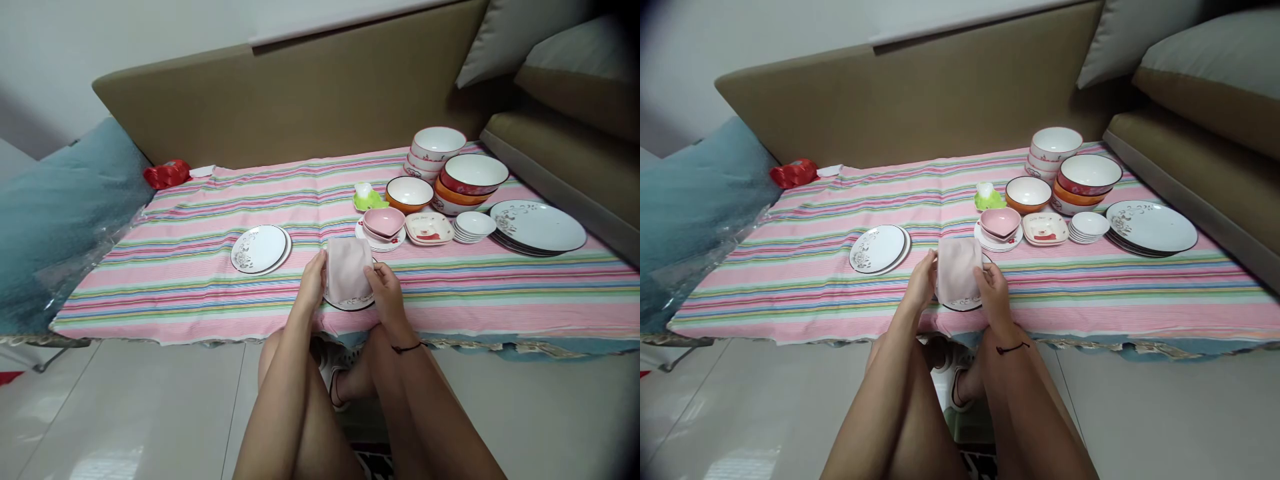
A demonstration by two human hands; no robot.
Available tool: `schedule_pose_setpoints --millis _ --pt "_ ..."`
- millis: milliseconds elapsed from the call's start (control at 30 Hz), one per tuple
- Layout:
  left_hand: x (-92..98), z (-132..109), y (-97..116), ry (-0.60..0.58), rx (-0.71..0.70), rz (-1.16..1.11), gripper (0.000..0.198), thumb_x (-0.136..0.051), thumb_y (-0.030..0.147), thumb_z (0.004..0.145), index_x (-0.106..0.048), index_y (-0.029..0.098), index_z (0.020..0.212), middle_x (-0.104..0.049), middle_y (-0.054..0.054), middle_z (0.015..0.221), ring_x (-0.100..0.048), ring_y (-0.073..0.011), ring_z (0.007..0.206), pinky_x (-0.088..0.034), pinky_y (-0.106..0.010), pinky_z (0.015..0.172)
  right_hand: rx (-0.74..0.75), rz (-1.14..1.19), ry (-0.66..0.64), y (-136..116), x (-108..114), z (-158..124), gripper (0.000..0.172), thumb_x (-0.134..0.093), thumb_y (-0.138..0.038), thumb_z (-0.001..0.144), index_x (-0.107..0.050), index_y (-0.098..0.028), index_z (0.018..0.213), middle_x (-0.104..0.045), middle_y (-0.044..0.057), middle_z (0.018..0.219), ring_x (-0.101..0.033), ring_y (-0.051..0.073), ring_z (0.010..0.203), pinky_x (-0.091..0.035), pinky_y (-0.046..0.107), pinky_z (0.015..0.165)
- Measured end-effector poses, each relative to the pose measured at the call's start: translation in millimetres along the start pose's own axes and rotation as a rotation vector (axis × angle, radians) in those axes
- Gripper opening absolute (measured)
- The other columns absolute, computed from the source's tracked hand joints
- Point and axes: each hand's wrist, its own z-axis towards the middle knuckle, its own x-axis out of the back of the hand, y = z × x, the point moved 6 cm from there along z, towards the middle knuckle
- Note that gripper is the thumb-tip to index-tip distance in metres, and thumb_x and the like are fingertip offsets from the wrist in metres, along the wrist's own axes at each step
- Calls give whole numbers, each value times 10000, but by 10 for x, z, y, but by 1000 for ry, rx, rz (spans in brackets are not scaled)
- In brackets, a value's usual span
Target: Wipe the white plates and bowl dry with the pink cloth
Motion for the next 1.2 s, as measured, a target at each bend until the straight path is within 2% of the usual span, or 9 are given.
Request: schedule_pose_setpoints --millis 133,267,433,567,733,933,1000,1133,1200 --pt "-37 -42 12 -31 47 -12 457 -806 469 686 -702 172 1017 -740 -59 974 -663 -206 869 -503 -304 792 -50 93 -11 29 -29 6 389 -751 -501 687 -612 -209 903 -701 27 858 -642 202 796 -502 304 686" --pt "-77 -87 34 -81 95 -19 428 -805 478 685 -690 161 948 -701 -30 829 -628 -164 745 -482 -261 690 -117 280 -88 29 -83 11 602 -830 -415 606 -609 -226 1133 -711 61 1110 -658 231 963 -521 349 820" --pt "-16 -93 89 -5 28 170 374 -753 527 734 -630 174 755 -489 53 600 -424 -79 541 -324 -207 514 -279 264 -236 60 -124 -42 500 -862 -390 552 -695 -183 975 -740 32 919 -654 216 795 -521 324 703" --pt "-33 -88 105 7 -13 315 402 -743 544 729 -580 180 679 -372 72 519 -332 -79 500 -267 -229 497 -385 227 -207 136 -151 -77 489 -818 -510 612 -707 -159 934 -733 42 823 -645 205 693 -507 310 607" --pt "10 -81 121 84 -46 333 416 -709 560 747 -564 180 658 -422 56 553 -379 -90 535 -303 -237 526 -314 145 -113 176 -189 -44 506 -729 -630 687 -710 -165 886 -736 65 826 -667 231 741 -525 320 600" --pt "26 -93 38 -50 101 311 487 -865 447 582 -621 186 913 -594 42 643 -506 -97 553 -372 -219 546 -333 340 61 176 -123 -35 589 -724 -659 689 -677 -162 1003 -746 96 995 -698 264 937 -581 348 731" --pt "24 -95 41 -73 77 318 479 -869 415 575 -625 178 911 -631 18 696 -548 -106 589 -414 -225 578 -356 364 34 177 -138 -59 591 -765 -617 669 -672 -168 1043 -746 92 1023 -698 267 958 -585 357 755" --pt "79 -51 79 -43 -14 364 403 -838 388 613 -645 170 891 -662 -21 848 -588 -116 648 -474 -250 638 -347 350 -137 105 -191 -65 626 -887 -424 546 -680 -168 1078 -746 86 1064 -695 265 931 -575 375 794" --pt "194 -4 104 38 -46 379 324 -762 425 701 -641 176 868 -658 -33 869 -601 -134 672 -492 -271 657 -256 292 -98 -19 -99 23 564 -867 -424 571 -692 -154 1035 -744 96 1065 -688 270 941 -568 387 809"
